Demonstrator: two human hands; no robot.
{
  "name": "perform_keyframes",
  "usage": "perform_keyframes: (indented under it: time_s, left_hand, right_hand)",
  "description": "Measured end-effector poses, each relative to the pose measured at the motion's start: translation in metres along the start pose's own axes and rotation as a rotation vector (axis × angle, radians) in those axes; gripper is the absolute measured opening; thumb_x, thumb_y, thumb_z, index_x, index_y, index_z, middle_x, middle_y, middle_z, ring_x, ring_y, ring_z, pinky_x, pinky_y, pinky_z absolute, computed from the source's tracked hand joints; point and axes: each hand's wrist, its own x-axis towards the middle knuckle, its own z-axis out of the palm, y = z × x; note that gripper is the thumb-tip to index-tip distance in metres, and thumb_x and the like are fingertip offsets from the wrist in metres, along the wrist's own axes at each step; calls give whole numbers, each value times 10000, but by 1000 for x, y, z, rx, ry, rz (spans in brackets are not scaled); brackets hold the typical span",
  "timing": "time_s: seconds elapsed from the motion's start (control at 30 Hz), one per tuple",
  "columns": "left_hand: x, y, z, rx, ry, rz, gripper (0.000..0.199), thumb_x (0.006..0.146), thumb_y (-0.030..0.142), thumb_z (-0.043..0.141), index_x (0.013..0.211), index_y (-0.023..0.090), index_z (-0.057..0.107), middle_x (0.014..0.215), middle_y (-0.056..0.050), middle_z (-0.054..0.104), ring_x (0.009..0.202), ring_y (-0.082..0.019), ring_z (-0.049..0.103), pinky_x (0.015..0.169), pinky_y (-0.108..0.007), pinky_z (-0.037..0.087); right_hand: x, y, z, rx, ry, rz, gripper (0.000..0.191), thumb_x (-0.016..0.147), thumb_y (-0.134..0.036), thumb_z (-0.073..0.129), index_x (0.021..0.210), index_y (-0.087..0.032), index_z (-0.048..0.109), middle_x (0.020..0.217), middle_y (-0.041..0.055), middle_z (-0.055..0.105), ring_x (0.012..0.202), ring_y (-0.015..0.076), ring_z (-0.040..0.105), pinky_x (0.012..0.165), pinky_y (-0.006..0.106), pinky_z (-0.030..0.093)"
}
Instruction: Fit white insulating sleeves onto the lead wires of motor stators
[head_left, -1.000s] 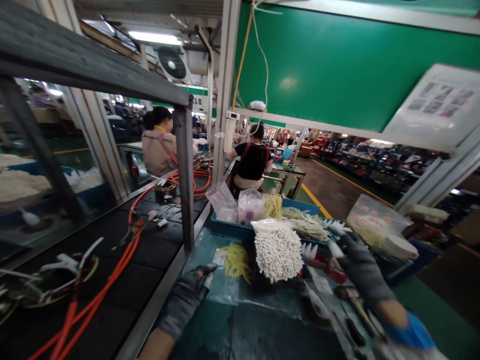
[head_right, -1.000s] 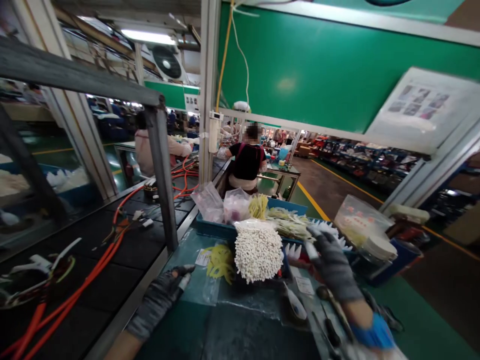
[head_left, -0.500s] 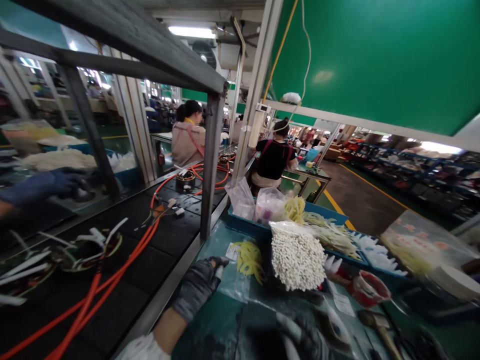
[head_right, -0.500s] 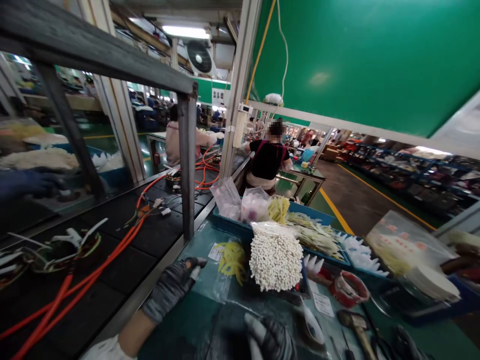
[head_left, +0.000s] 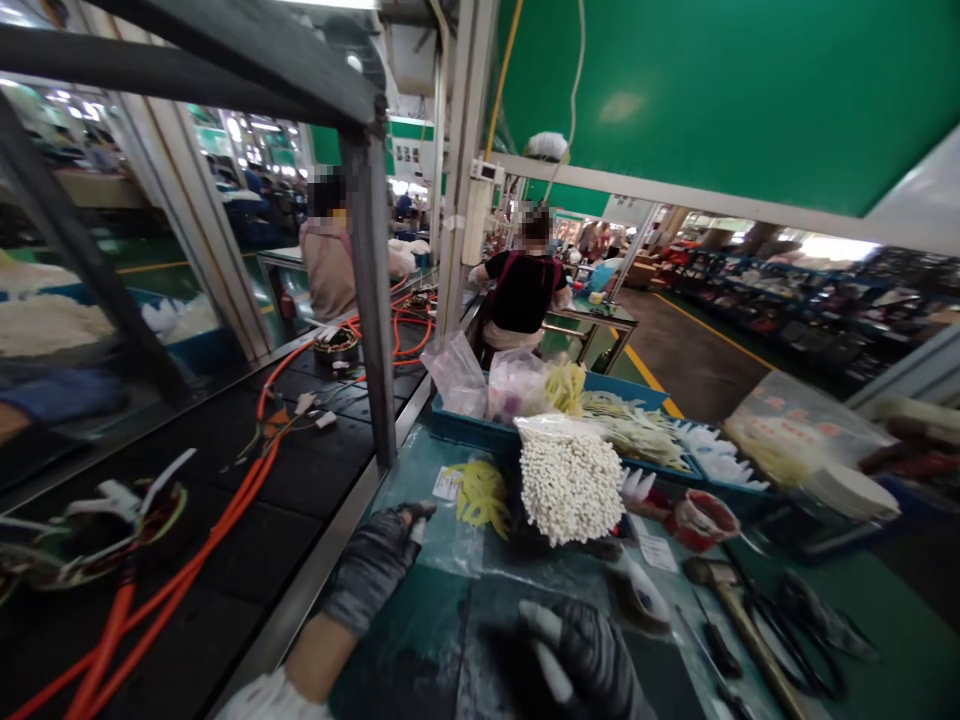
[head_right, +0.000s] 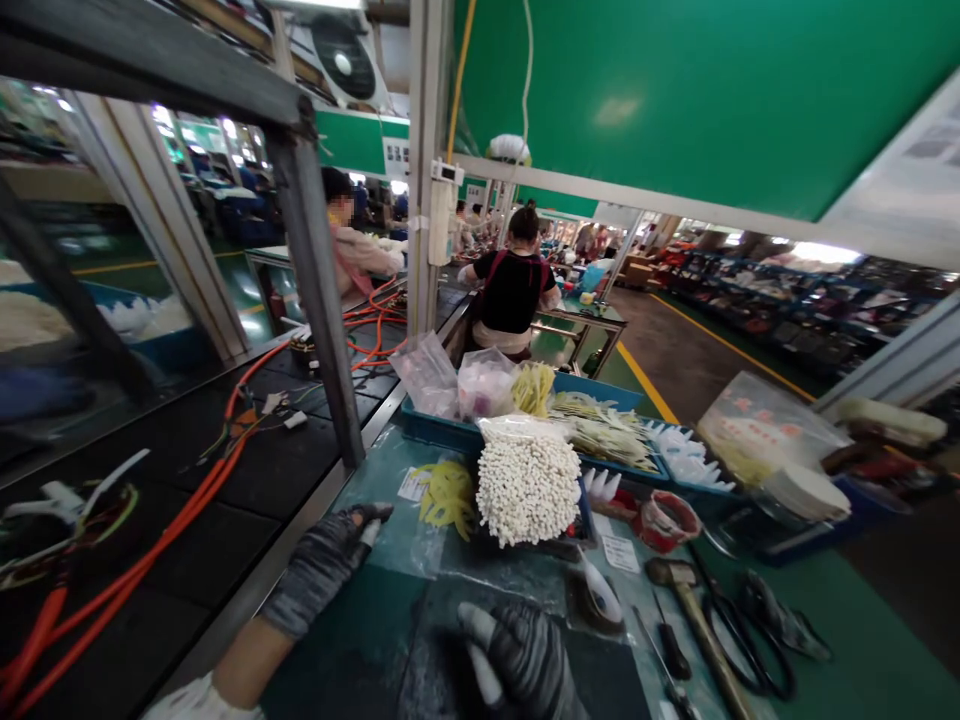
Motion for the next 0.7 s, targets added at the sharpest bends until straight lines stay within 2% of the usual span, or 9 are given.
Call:
perform_keyframes:
  time_s: [0.13,0.27,0.43,0.57,0.7]
  left_hand:
    - [2,-8,-2,-13,-17,50,407,964,274,509,1119,261,886,1132,-69,886,1047,-262,868,1073,-373,683]
    - [5,-15,-4,-10,-44,65,393,933,285,536,1105,281,889,1120,-51,887,1017,-263,873,1045,-364,697]
    - [6,-17,-4,4,-56,67,386,944,290,545,1120,269,888,1135,-59,886,1045,-264,869,1078,-373,684]
    - [4,-18,-3,14,-46,75,413,927,287,528,1126,257,889,1136,-80,884,1031,-287,871,1046,-405,701]
    - [5,-18,-5,8,-7,107,398,934,335,530,1096,293,892,1113,-57,888,1014,-275,874,1039,-363,696]
  right_hand:
    - [7,-7,0,-30,39,-39,642,974,-112,641,1585,-309,648,958,69,863,744,257,843,640,353,719]
    - [12,-15,1,-64,64,-17,536,982,-124,646,1489,-289,706,911,53,845,698,235,819,609,327,690]
    - [16,-19,2,-81,99,-17,427,991,-127,622,1370,-282,742,903,47,854,690,229,818,578,319,668]
    - [17,-21,2,-50,100,-9,423,996,-126,614,1368,-287,735,899,40,846,684,227,804,579,323,663]
    - [17,-22,1,-50,81,-1,408,1001,-134,655,1375,-274,737,937,56,848,749,235,823,629,321,675]
